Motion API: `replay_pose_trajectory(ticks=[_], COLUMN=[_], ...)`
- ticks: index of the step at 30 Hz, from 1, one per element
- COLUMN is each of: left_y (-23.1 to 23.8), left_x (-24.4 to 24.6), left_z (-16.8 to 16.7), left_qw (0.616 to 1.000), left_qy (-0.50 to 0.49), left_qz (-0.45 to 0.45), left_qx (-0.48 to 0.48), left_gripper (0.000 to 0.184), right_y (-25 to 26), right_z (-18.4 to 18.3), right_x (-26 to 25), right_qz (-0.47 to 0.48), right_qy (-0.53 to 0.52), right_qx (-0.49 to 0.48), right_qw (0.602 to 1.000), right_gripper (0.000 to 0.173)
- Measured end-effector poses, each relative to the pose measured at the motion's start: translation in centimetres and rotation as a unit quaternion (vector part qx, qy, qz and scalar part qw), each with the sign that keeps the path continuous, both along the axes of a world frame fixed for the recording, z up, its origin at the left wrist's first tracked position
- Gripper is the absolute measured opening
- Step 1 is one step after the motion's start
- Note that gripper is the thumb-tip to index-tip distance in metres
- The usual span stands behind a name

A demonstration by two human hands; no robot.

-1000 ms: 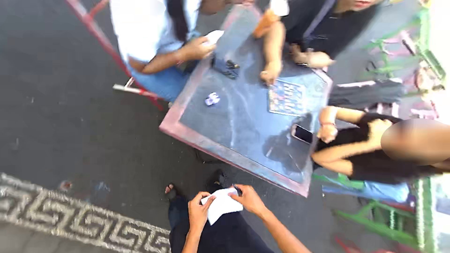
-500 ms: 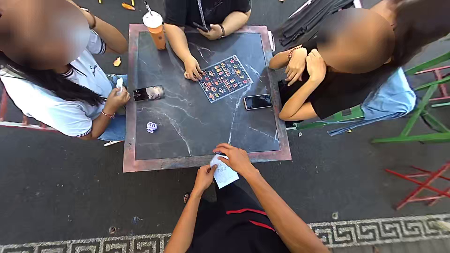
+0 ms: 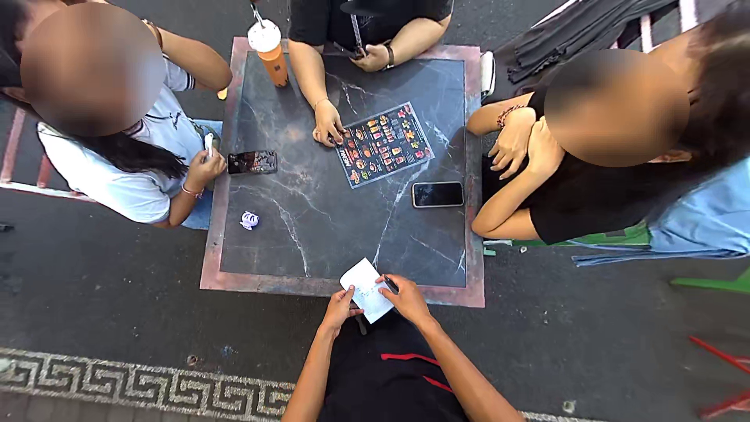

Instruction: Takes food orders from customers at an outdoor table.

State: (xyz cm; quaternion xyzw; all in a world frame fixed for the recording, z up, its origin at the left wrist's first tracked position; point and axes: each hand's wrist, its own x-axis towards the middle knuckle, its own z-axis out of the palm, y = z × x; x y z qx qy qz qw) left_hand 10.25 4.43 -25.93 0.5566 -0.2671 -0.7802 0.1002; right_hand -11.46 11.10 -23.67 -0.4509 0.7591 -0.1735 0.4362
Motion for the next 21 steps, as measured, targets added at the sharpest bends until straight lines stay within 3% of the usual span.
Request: replay_pose_trajectory(ticks=[3, 12, 21], left_y=[-1.1, -4.3, -4.1], left_x=[-0.6, -0.9, -0.2], left_z=[0.3, 0.2, -0.7], left_qw=[1.000, 0.983, 0.983], left_qy=[-0.001, -0.024, -0.035], left_qz=[-0.012, -0.027, 0.011], left_qx=[-0.021, -0.182, -0.182], left_gripper=[0.046, 0.027, 0.023], right_y=[-0.8, -3.1, -4.1], right_z=[0.7, 2.2, 2.1], right_x=[-0.3, -1.2, -0.7], right_qz=[-0.001, -0.017, -0.002], right_qy=[-0.020, 0.005, 0.036], right_qx=[0.005, -0.009, -0.013], right_qw=[1.000, 1.000, 0.999], right_gripper=[0.023, 0.022, 0.022])
